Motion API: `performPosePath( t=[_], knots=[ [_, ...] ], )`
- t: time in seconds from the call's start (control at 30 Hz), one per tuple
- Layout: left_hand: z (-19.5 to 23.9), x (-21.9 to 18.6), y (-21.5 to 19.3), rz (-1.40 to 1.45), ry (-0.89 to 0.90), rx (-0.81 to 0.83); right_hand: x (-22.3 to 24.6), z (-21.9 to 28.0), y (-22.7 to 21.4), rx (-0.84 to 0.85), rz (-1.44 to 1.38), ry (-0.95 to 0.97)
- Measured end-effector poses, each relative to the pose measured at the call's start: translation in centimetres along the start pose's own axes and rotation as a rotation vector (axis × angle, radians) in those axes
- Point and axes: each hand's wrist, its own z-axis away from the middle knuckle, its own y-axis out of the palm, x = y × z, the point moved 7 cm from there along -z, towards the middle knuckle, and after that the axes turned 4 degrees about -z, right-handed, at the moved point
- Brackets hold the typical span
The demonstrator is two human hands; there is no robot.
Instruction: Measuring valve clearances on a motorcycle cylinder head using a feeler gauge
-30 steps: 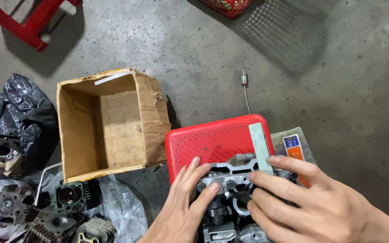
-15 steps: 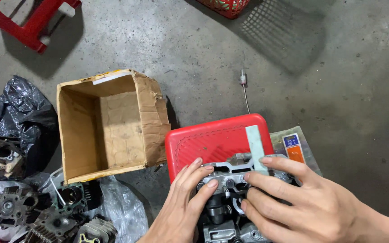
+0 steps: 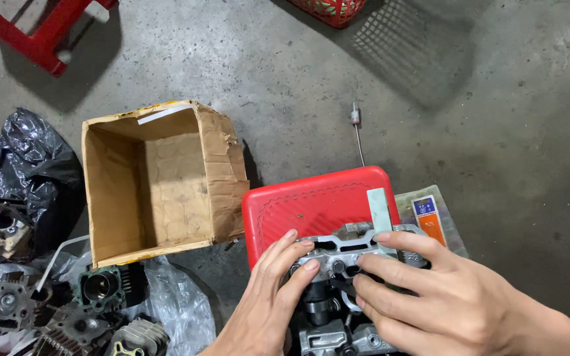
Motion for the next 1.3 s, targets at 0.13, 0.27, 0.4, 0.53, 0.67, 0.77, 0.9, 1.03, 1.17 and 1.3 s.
performPosePath(
  t=[0.13, 0.27, 0.4, 0.53, 0.67, 0.77, 0.9, 1.03, 1.17, 1.3],
  knots=[
    [0.1, 0.1, 0.1, 0.006, -0.006, 0.007, 0.0, -0.3, 0.1, 0.048, -0.042, 0.009],
    [0.3, 0.2, 0.2, 0.000, -0.001, 0.004, 0.1, -1.1, 0.1, 0.074, -0.050, 0.011],
    [0.1, -0.1, -0.1, 0.004, -0.009, 0.014, 0.1, -1.8, 0.3, 0.066, -0.057, -0.028],
    [0.1, -0.3, -0.2, -0.020, -0.004, 0.008, 0.3, -1.9, 0.4, 0.081, -0.039, -0.033],
    [0.3, 0.1, 0.0, 0.022, -0.024, 0.025, 0.2, -1.4, 0.2, 0.121, -0.034, 0.011],
    [0.4, 0.3, 0.1, 0.043, -0.022, 0.041, 0.2, -1.4, 0.7, 0.119, -0.022, 0.008],
    [0.6, 0.3, 0.2, 0.052, -0.004, 0.001, 0.2, -2.0, 0.7, 0.061, -0.064, -0.027],
    [1.4, 1.1, 0.8, 0.119, -0.018, -0.004, 0.0, -1.5, 0.8, 0.037, -0.036, -0.006],
    [1.9, 1.9, 1.6, 0.067, -0.032, 0.001, -0.6, -1.9, 1.5, 0.030, -0.115, -0.024],
    [2.0, 2.2, 1.8, 0.013, -0.048, -0.056, -0.9, -1.9, 1.6, 0.039, -0.201, -0.027]
  ],
)
